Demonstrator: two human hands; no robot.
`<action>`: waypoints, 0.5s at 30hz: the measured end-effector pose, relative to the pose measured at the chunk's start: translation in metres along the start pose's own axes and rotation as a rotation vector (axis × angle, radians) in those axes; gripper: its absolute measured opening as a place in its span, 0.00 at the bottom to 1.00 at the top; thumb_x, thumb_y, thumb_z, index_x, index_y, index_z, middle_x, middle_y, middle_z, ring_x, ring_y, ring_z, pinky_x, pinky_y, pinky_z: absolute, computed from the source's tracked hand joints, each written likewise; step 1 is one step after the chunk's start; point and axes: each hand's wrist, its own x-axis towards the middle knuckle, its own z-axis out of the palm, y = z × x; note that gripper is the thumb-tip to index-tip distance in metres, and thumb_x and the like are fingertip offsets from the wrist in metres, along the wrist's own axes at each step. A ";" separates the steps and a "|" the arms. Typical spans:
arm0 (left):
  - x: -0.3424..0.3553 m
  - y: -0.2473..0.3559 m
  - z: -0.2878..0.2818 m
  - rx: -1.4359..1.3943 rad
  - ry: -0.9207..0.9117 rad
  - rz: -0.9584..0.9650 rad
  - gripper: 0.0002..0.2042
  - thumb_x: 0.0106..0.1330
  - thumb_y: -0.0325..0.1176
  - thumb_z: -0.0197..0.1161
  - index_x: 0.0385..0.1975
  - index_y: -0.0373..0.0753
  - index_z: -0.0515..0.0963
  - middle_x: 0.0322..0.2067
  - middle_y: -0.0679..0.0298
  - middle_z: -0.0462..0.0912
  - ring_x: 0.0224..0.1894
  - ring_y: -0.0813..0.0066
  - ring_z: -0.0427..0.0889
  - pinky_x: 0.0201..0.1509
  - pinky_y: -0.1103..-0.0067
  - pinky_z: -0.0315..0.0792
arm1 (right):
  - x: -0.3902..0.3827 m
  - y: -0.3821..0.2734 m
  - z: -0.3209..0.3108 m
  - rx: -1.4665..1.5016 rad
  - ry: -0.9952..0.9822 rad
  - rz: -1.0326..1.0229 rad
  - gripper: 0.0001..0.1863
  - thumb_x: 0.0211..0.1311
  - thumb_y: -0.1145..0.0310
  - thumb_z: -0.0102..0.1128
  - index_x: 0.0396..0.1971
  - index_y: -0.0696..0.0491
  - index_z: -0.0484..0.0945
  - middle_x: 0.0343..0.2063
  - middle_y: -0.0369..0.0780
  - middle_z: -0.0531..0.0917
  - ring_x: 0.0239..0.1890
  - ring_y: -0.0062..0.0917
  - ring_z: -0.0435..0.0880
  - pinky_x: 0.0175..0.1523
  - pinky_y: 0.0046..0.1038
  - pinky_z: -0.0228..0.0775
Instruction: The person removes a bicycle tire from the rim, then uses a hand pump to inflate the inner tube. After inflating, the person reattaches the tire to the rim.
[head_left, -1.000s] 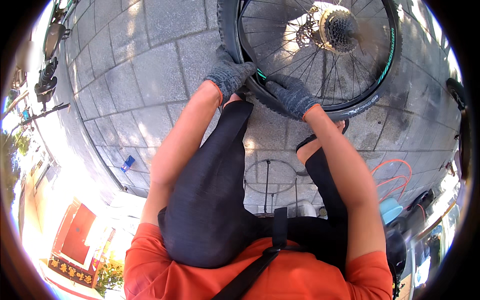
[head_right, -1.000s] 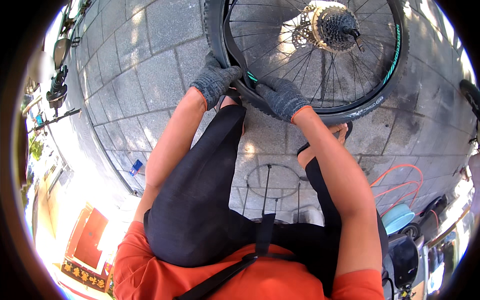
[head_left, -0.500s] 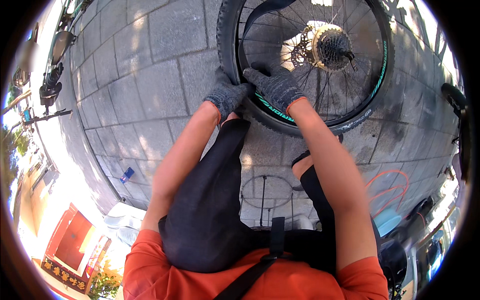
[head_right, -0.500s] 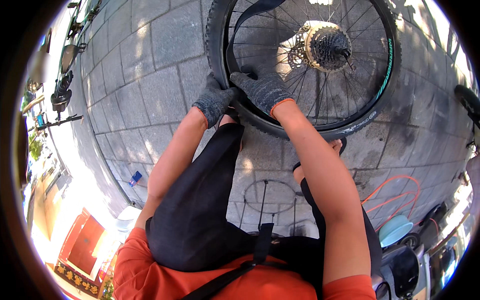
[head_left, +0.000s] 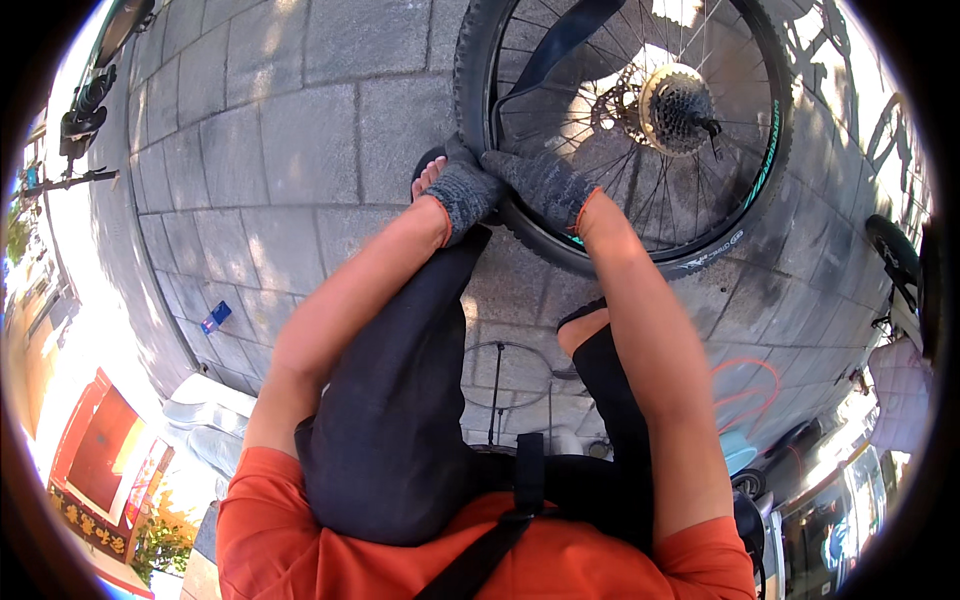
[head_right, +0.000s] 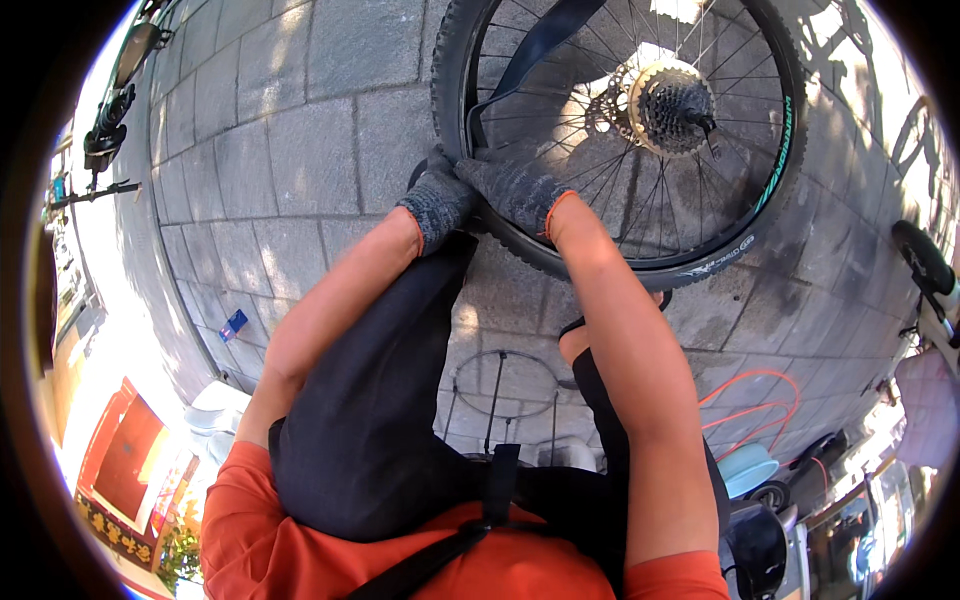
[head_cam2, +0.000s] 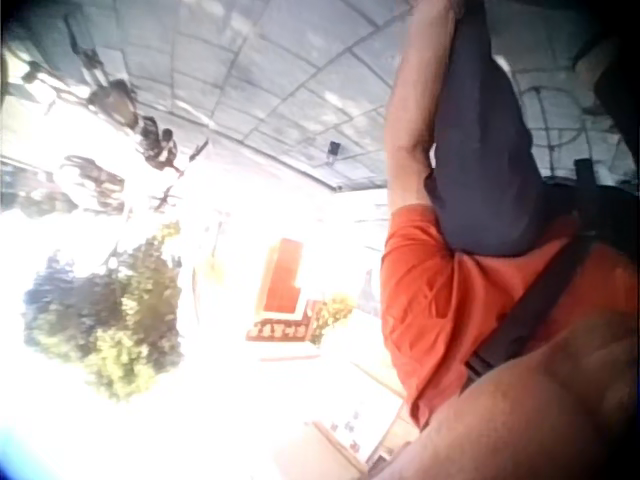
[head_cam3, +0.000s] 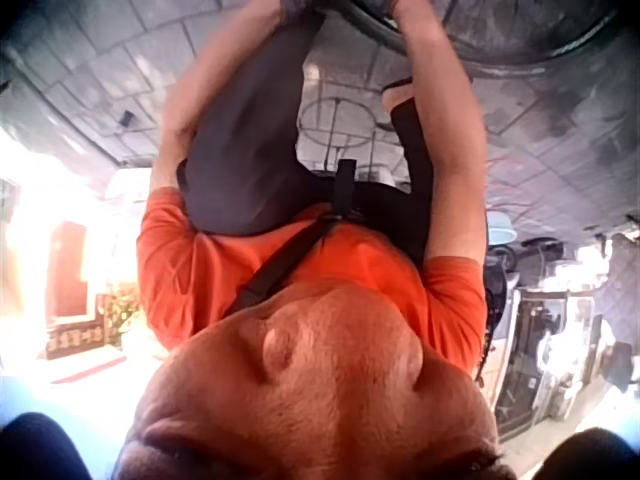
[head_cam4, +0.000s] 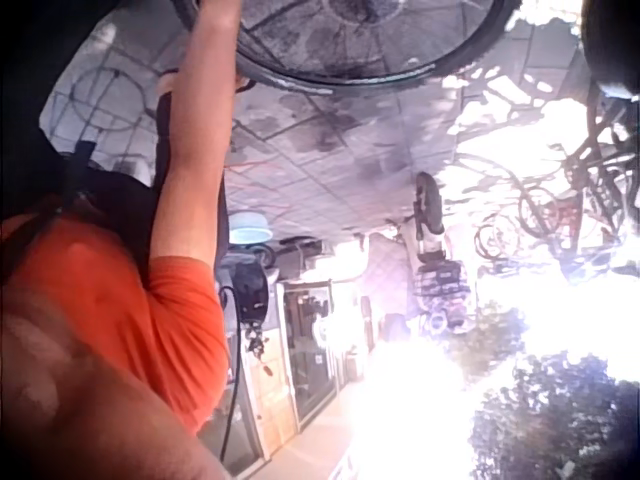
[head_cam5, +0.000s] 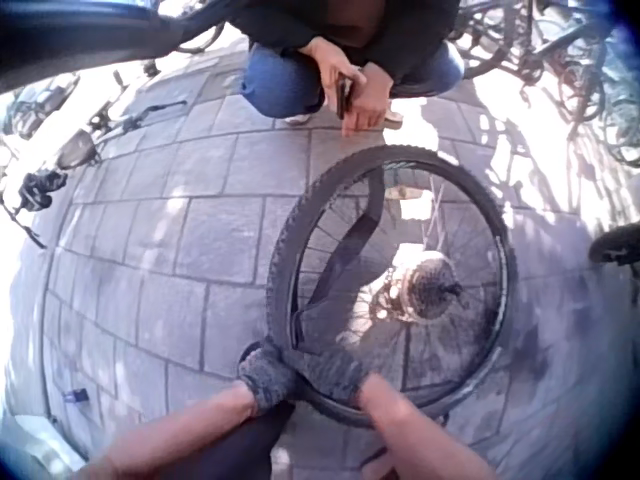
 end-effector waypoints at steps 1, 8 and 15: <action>0.004 -0.019 0.024 0.158 0.097 0.022 0.43 0.55 0.66 0.64 0.60 0.32 0.75 0.54 0.49 0.78 0.61 0.54 0.74 0.64 0.61 0.66 | 0.000 0.005 0.008 -0.013 -0.004 0.013 0.20 0.71 0.71 0.54 0.61 0.53 0.79 0.56 0.52 0.83 0.57 0.48 0.83 0.62 0.38 0.74; -0.024 0.045 -0.013 0.293 0.066 -0.078 0.50 0.54 0.71 0.61 0.67 0.32 0.67 0.63 0.48 0.70 0.72 0.49 0.62 0.74 0.59 0.55 | -0.019 -0.010 0.029 0.851 0.369 0.716 0.20 0.68 0.57 0.64 0.50 0.56 0.86 0.48 0.54 0.87 0.52 0.49 0.85 0.55 0.38 0.75; -0.043 0.075 -0.044 0.191 -0.149 -0.115 0.54 0.51 0.66 0.67 0.69 0.27 0.61 0.62 0.47 0.68 0.69 0.48 0.64 0.73 0.60 0.57 | -0.003 0.002 0.019 0.188 0.155 0.581 0.24 0.68 0.50 0.59 0.52 0.55 0.85 0.49 0.57 0.85 0.53 0.55 0.83 0.56 0.42 0.75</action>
